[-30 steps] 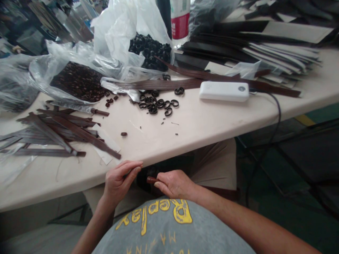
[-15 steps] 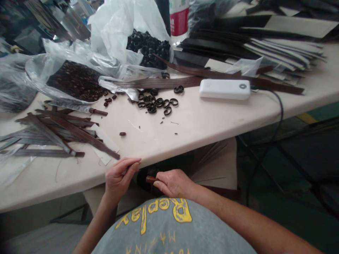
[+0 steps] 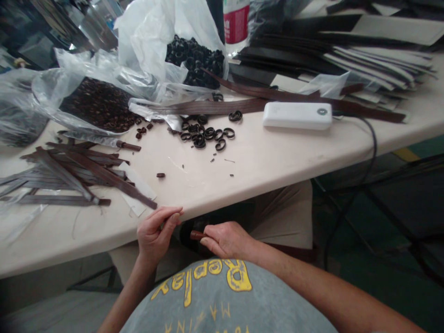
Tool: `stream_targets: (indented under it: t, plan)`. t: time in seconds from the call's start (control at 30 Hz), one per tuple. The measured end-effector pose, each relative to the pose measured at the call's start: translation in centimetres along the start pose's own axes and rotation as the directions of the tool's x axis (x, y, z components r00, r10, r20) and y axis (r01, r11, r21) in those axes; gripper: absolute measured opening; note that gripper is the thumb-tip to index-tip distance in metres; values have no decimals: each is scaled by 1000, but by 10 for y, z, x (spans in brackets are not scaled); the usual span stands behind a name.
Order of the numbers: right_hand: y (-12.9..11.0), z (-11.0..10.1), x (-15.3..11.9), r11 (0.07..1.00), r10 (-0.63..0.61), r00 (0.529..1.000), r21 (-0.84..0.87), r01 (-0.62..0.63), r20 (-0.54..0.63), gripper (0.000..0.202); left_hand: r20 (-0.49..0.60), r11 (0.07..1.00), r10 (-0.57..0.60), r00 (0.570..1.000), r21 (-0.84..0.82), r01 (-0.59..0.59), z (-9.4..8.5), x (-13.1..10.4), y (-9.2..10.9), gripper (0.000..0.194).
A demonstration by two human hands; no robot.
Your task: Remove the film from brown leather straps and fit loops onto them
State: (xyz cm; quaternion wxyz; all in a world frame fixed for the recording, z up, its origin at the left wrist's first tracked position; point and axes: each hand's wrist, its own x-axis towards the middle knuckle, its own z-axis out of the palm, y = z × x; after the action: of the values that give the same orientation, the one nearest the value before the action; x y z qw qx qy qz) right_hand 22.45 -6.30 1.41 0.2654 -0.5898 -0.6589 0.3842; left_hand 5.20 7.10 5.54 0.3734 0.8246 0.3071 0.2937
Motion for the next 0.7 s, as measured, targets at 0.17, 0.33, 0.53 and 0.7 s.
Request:
stream_targets:
  t: [0.17,0.33,0.53,0.7]
  plan:
    - [-2,0,-1,1000,4,1000,-3,-4,-5,32,-2,1000,-5,1000,-2,5,0,-1,-2,14]
    - [-4,-2,-2,1000,6,1000,-4,-6,-3,32,-4,1000,6,1000,-25,-6,0,-1,-2,15]
    - [-3,0,-2,1000,15,1000,-17,-15,-1,30,-10,1000,16,1000,-2,-16,1,0,-1,14]
    - [-3,-1,-2,1000,13,1000,-20,-13,4,32,-19,1000,26,999,-2,-26,1,0,-2,15]
